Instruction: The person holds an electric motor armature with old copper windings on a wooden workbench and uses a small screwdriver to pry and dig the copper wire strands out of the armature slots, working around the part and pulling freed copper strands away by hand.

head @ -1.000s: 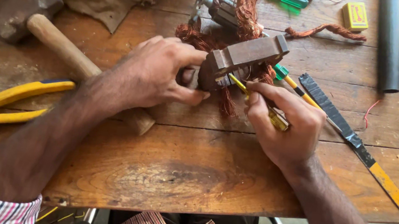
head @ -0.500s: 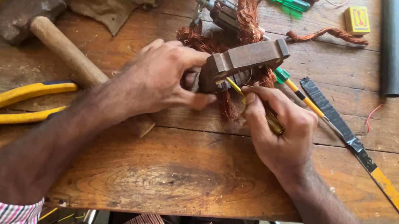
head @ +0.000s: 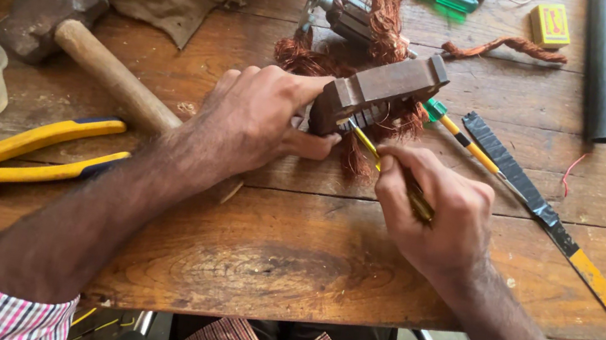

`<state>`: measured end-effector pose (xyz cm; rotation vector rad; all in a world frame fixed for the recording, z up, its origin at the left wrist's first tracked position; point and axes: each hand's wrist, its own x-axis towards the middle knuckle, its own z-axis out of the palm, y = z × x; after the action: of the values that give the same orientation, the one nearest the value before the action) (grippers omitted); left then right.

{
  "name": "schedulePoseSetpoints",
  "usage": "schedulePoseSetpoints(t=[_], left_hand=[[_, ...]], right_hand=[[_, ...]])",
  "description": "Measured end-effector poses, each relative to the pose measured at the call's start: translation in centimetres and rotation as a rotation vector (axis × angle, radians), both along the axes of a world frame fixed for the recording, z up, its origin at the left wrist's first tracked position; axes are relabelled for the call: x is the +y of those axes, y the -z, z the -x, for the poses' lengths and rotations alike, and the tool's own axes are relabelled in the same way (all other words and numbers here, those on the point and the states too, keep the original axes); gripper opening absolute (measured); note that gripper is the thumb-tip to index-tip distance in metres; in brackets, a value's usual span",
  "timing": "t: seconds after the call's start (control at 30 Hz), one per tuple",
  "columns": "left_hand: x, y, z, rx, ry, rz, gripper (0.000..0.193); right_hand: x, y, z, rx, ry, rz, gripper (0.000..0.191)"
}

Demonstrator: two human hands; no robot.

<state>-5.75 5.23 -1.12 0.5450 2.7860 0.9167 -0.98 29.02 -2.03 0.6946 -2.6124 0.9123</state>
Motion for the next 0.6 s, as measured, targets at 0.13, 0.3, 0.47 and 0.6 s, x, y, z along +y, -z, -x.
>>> schedulePoseSetpoints(t=[0.13, 0.3, 0.47, 0.6], left_hand=[[0.3, 0.0, 0.2, -0.018, -0.001, 0.048, 0.037], [0.2, 0.2, 0.1, -0.018, -0.008, 0.013, 0.037], [0.1, 0.2, -0.1, -0.001, -0.034, -0.006, 0.038], [0.0, 0.2, -0.6, -0.012, -0.045, -0.049, 0.037]], right_hand=[[0.5, 0.3, -0.3, 0.109, -0.041, -0.021, 0.014], [0.4, 1.1, 0.1, 0.23, -0.063, 0.053, 0.015], [0.0, 1.2, 0.1, 0.147, -0.05, 0.051, 0.015], [-0.4, 1.0, 0.0, 0.121, -0.067, 0.04, 0.017]])
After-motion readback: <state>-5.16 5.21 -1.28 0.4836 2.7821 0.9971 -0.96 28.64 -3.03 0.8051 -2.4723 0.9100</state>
